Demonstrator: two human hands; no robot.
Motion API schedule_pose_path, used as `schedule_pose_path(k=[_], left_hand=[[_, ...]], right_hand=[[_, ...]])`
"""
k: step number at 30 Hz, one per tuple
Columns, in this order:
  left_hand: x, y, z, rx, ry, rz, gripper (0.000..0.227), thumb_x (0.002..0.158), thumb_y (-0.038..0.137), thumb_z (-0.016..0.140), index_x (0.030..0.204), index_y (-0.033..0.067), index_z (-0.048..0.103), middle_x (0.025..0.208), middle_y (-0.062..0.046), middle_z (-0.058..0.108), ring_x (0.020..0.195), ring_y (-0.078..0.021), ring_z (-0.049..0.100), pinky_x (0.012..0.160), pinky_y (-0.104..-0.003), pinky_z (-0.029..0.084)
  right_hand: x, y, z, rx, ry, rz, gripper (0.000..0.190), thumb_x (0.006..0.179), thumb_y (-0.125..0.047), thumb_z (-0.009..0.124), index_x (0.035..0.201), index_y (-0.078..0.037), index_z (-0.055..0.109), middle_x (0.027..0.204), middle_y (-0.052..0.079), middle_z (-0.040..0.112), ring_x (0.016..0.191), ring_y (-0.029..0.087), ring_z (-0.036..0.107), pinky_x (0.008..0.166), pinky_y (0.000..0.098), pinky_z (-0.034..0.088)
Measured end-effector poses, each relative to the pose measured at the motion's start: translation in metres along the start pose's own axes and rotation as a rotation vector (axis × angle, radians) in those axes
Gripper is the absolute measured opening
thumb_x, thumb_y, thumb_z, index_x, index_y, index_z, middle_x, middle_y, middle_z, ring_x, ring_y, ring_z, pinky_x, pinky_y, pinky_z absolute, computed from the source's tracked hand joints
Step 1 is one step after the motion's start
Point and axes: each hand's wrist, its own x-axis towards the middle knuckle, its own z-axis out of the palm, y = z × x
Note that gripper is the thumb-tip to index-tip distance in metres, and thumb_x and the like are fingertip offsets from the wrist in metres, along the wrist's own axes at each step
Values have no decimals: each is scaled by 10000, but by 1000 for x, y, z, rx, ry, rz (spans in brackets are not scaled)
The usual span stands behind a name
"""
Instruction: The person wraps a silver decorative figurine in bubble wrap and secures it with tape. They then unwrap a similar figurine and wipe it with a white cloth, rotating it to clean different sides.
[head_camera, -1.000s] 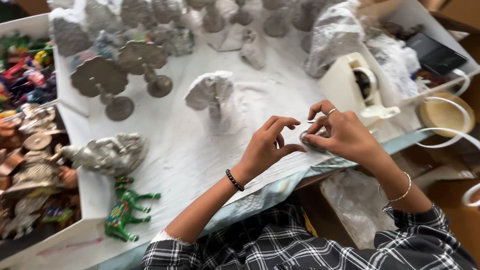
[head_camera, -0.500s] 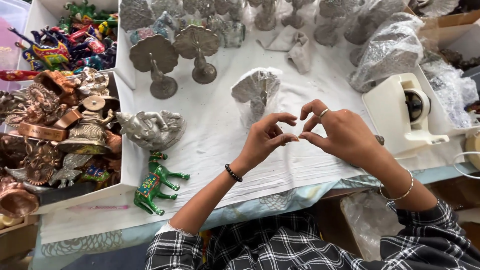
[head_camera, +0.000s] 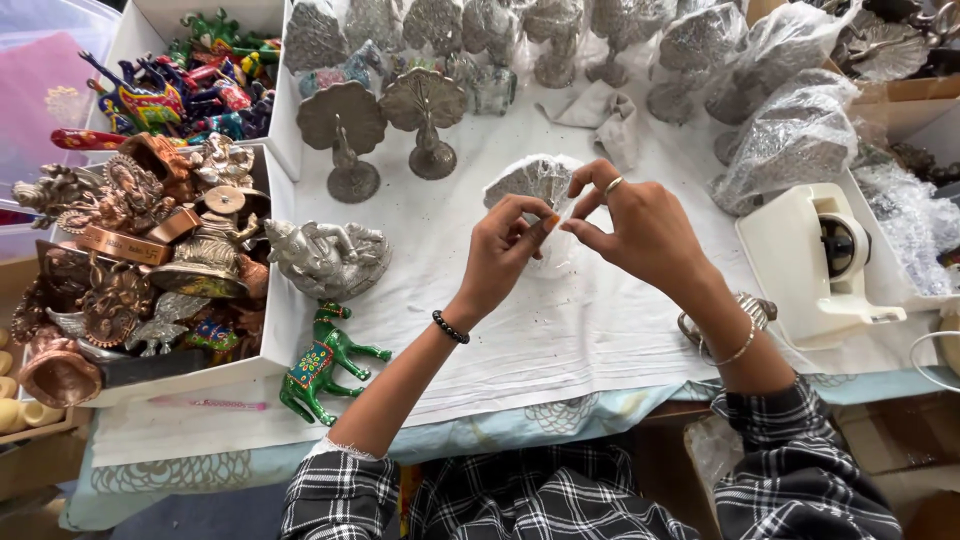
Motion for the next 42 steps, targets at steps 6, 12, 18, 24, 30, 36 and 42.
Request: schedule_pose_path(k=[6,12,18,24,30,36,42], left_hand=[[13,6,-2,56,95,31,126,1000,161,683,1038,42,669,1102,0,635,667,-18,611,558,-194,519],[21,-2,3,230,167,149,133,1009,190,708,1016,59,690,1084,17,651,634,-19,504,529,-194,425],[22,-3,3,190,199,142,143,1009,207,689,1034,66,689,1115,17,638,636,-3,504,522,-189,425],[29,-12,2,109,245,78,154,1011,205,713,1054,61,743,1118,7,609,641,0,449,519,-186,381],[34,-9,5,184,359,-62,197,934,246,760,1004,67,804,1032,6,643,594,-7,516,531,-184,433],[33,-15,9,267,449,-127,189,901,256,784,946,75,818,923,-2,673,630,-41,597,573,-213,495],[37,-21,10,419,479,-170,202,863,286,813,880,84,823,857,-11,690,643,-73,637,583,-237,521]], right_hand=[[20,9,2,238,26,103,331,794,-162,854,1088,-85,723,867,-9,794,438,63,415,435,250,352],[28,24,15,309,48,202,133,843,-178,849,967,-132,832,779,-20,776,482,11,406,434,232,325],[27,27,19,197,229,-124,158,784,-157,893,928,-120,839,1163,121,666,628,40,488,525,209,412],[26,70,52,965,54,149,154,913,-97,802,1057,-43,799,984,62,779,889,68,720,819,210,601],[30,66,49,1064,98,344,446,867,-99,811,1267,23,654,987,106,772,912,114,734,833,230,587],[35,77,65,931,198,428,448,780,-109,891,1106,-20,597,901,132,768,818,143,731,698,236,573],[40,68,67,562,279,423,444,769,-187,933,1019,-49,594,843,107,783,749,127,753,639,226,585]])
